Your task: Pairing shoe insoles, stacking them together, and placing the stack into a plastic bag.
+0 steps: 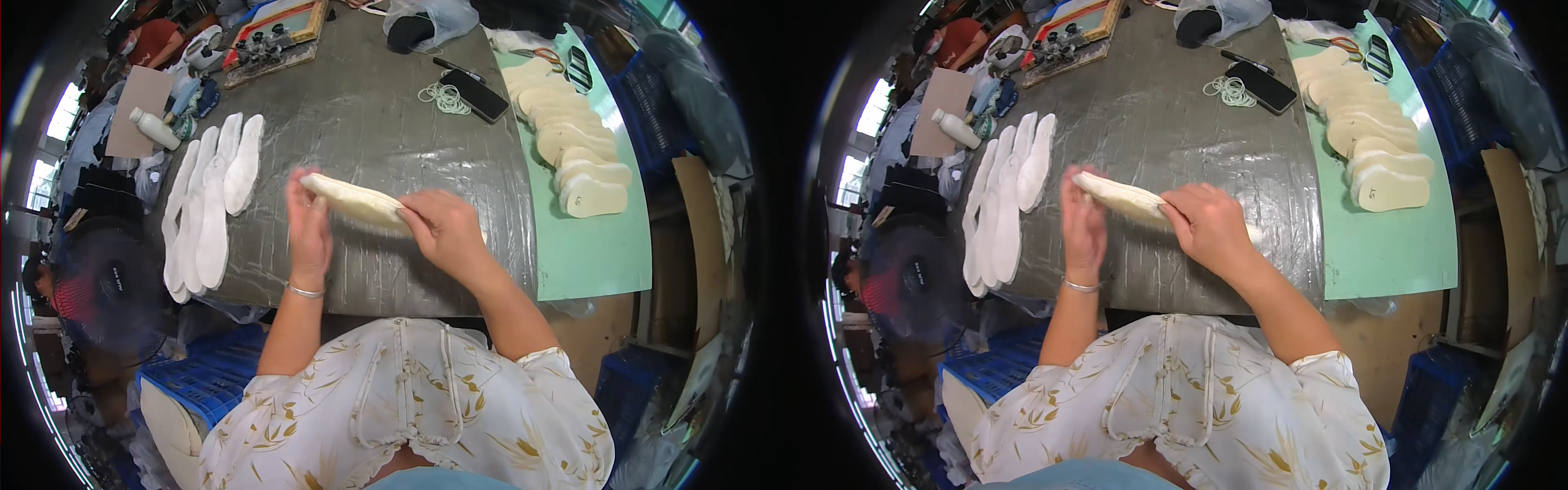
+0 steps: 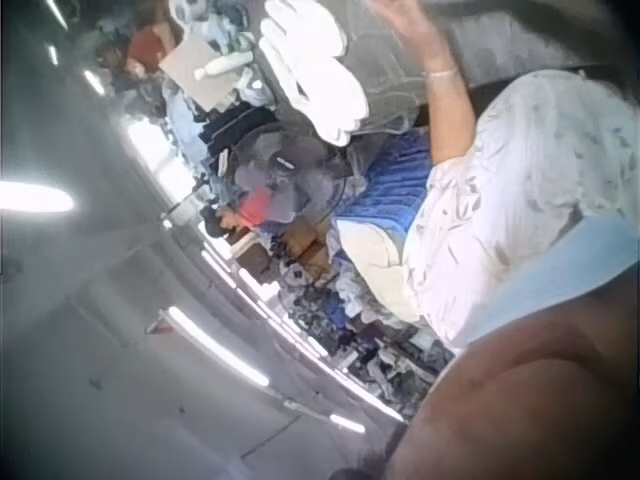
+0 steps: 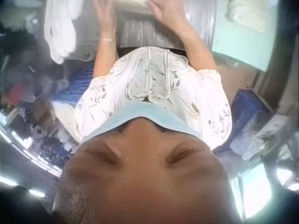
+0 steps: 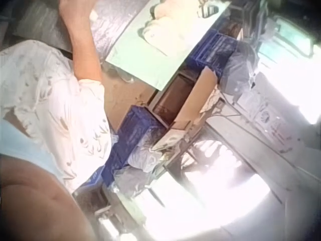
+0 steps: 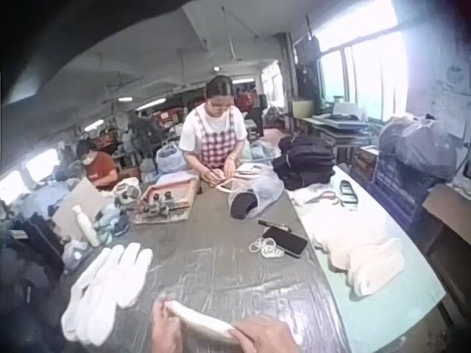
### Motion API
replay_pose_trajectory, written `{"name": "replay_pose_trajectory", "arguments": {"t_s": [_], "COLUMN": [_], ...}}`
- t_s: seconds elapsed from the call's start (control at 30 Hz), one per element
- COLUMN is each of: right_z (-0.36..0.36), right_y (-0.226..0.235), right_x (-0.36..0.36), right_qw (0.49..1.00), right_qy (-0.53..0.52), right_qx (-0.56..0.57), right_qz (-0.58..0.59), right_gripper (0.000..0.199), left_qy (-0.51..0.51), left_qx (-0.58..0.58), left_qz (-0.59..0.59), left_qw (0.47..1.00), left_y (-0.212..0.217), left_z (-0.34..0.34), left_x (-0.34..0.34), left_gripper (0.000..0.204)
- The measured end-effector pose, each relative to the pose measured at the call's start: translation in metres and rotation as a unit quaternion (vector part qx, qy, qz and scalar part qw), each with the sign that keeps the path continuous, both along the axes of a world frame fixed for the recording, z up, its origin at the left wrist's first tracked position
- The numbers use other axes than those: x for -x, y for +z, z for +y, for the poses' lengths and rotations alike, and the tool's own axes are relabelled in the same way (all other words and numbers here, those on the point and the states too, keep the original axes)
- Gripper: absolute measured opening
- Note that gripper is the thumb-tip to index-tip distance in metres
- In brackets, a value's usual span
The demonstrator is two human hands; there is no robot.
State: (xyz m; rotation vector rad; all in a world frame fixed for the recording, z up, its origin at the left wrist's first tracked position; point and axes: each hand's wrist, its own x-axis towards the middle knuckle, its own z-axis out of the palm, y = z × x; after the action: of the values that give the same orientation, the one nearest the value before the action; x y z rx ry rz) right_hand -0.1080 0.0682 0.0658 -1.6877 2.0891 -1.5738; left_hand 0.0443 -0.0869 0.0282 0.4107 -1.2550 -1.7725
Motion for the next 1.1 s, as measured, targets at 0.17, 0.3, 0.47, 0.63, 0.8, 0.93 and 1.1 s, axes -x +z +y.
{"name": "replay_pose_trajectory", "arguments": {"t_s": [0.17,0.3,0.47,0.63,0.8,0.93,1.1], "right_z": [0.007,0.034,0.072,0.087,0.095,0.093,0.096], "right_y": [-0.023,-0.051,-0.050,-0.061,-0.067,-0.068,-0.071], "right_x": [0.009,0.034,0.052,0.055,0.056,0.054,0.057], "right_qw": [0.995,0.988,0.973,0.962,0.957,0.968,0.970], "right_qy": [0.053,0.030,-0.004,-0.011,-0.034,-0.053,-0.013], "right_qx": [-0.056,-0.149,-0.201,-0.178,-0.175,-0.173,-0.160], "right_qz": [0.071,0.038,-0.111,-0.207,-0.228,-0.176,-0.183], "right_gripper": [0.010,0.011,0.017,0.017,0.016,0.014,0.014], "left_qy": [-0.048,-0.121,-0.113,-0.112,-0.111,-0.101,-0.135], "left_qx": [0.474,0.431,0.433,0.434,0.442,0.476,0.475], "left_qz": [-0.324,-0.385,-0.370,-0.373,-0.379,-0.380,-0.387], "left_qw": [0.817,0.807,0.814,0.813,0.805,0.787,0.779], "left_y": [0.019,-0.006,-0.012,-0.017,-0.014,0.002,0.000], "left_z": [-0.002,-0.003,-0.002,-0.002,0.001,0.017,0.011], "left_x": [-0.002,-0.007,-0.008,-0.011,-0.010,0.004,0.014], "left_gripper": [0.039,0.012,0.012,0.012,0.018,0.025,0.011]}}
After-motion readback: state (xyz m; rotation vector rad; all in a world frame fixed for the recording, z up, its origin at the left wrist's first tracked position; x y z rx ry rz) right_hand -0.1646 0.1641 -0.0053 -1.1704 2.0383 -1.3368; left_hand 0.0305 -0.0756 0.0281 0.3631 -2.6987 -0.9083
